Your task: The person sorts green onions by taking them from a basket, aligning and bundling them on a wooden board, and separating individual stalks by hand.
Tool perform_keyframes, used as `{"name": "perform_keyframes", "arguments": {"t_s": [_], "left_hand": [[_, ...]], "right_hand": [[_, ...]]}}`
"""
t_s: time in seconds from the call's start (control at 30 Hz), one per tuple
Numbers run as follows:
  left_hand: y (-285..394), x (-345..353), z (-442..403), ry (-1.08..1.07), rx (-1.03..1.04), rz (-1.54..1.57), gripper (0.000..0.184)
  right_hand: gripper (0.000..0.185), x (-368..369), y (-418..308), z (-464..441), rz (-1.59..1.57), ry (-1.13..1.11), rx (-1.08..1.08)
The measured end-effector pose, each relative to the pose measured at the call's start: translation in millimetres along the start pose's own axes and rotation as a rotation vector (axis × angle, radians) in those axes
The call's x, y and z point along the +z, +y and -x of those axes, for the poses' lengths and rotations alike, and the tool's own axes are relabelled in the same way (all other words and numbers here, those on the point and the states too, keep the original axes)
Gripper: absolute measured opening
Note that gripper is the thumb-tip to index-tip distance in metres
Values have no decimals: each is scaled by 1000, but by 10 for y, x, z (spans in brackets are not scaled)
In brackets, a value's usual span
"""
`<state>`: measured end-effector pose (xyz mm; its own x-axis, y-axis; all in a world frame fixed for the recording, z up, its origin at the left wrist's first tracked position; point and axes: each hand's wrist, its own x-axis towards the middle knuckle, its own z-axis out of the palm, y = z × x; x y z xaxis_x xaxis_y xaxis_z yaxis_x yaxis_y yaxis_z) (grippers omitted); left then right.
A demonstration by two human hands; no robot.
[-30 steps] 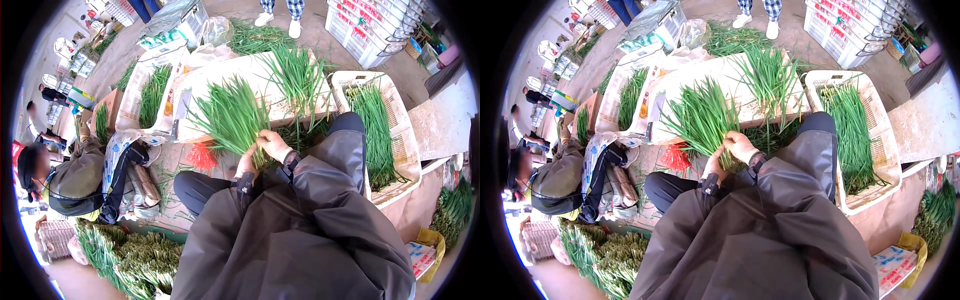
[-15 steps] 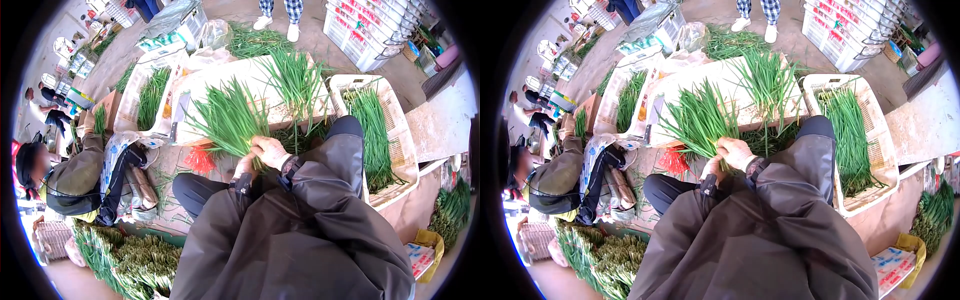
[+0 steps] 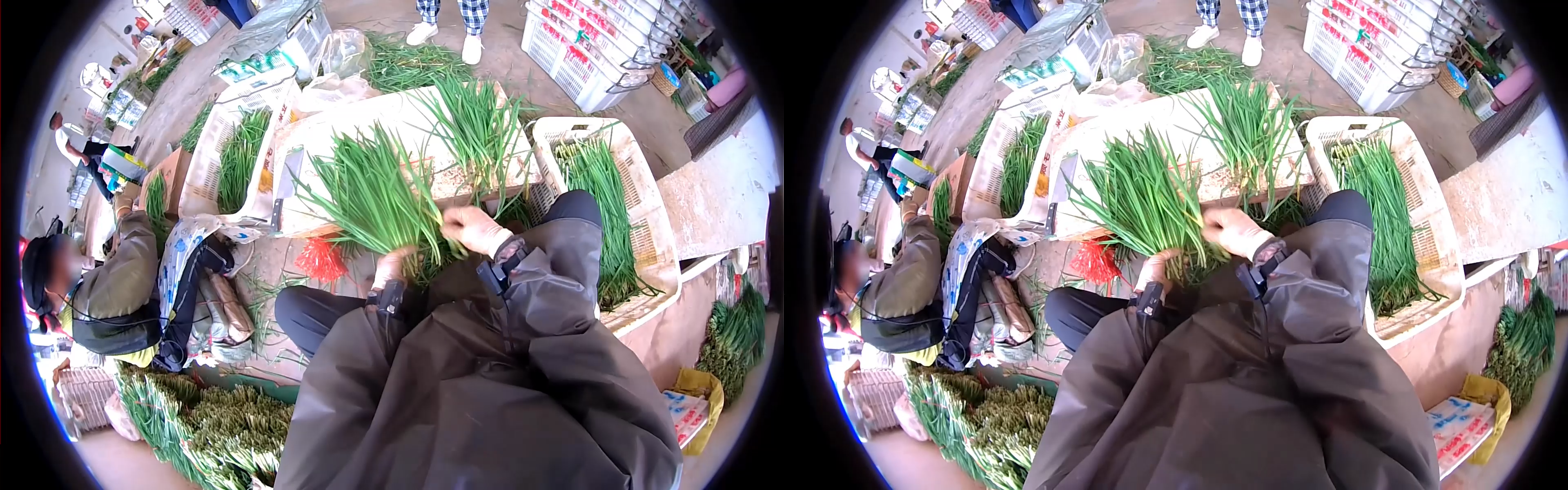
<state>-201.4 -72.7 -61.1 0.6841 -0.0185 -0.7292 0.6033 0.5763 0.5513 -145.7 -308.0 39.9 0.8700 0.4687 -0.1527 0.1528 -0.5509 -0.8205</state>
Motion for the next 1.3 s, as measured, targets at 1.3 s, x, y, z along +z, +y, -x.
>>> {"name": "perform_keyframes", "arguments": {"t_s": [1.3], "left_hand": [[-309,67,-160,-153,851,-924,51]], "right_hand": [[59,1110,-85,-286,-931,-21,191]]}}
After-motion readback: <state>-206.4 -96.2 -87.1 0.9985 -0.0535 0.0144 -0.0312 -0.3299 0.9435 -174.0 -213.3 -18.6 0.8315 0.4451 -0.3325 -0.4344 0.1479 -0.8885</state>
